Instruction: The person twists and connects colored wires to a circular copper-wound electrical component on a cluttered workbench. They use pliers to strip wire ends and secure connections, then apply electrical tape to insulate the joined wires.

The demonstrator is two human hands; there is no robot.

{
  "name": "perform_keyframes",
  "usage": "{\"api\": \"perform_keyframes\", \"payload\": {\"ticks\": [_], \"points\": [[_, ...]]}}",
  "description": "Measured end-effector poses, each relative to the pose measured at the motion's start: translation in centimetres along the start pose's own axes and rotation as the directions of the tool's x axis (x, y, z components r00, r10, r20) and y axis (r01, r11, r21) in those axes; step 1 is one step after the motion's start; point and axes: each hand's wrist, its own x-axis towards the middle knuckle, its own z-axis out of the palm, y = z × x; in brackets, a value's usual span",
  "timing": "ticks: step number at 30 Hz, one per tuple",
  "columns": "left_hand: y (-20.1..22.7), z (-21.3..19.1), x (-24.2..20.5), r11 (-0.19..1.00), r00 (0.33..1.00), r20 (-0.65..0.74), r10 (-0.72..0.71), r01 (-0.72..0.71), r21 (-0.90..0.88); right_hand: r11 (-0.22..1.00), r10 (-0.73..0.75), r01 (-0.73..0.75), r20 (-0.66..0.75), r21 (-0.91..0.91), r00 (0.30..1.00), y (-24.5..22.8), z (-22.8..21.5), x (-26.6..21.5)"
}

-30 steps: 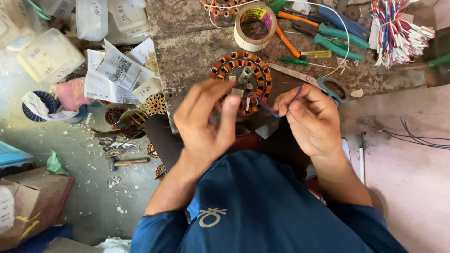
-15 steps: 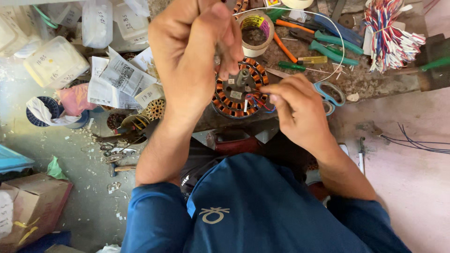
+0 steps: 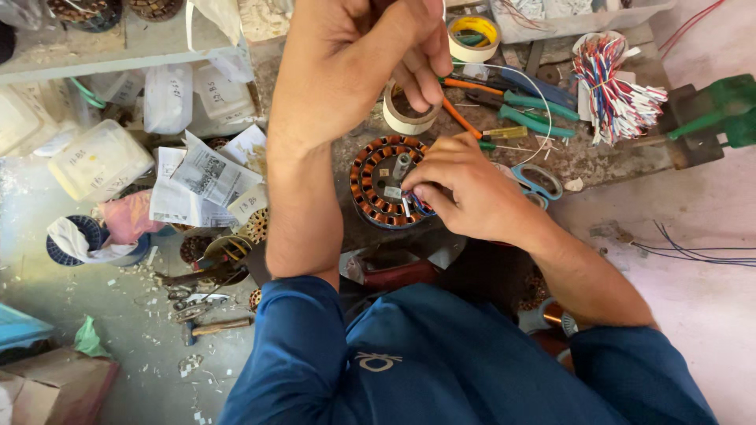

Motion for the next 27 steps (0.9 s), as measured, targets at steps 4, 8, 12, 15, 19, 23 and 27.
{"api": "perform_keyframes", "payload": {"ticks": [4,8,12,15,19,23,27], "points": [[-0.6,-1.0,0.0,1.0,0.997,0.082,0.009,-0.011,0.016,0.992,0.061,-0.065,0.037,0.111,0.997,1.1,0.0,0.4],[-0.8,-1.9,0.2,0.996,0.998,0.017,-0.063,0.064,-0.055,0.904,0.031,-0.113,0.201,0.412,0.979,2.6,-2.0,0.7],[-0.7,-2.7,-0.2,0.991,0.997,-0.005,-0.083,0.082,-0.106,0.888,-0.074,-0.004,0.152,0.46,0.986,3.3,-2.1,0.2],[-0.8,-2.5,-0.4,0.998,0.998,0.057,-0.009,0.012,-0.06,0.949,-0.078,0.102,-0.092,0.298,0.993,2.6,-0.3,-0.8],[-0.6,-2.6,-0.3,0.998,0.997,0.077,0.021,-0.017,-0.057,0.932,-0.359,0.328,-0.259,-0.157,0.897,2.1,0.9,-1.0],[-0.4,-2.8,-0.5,0.999,0.995,0.092,0.031,-0.027,-0.046,0.797,-0.561,0.462,-0.192,-0.388,0.806,1.5,0.4,-1.0],[-0.2,-2.8,-0.6,0.998,0.992,0.121,0.048,-0.044,-0.036,0.708,-0.639,0.517,-0.124,-0.481,0.759,0.9,0.0,-1.4]]}}
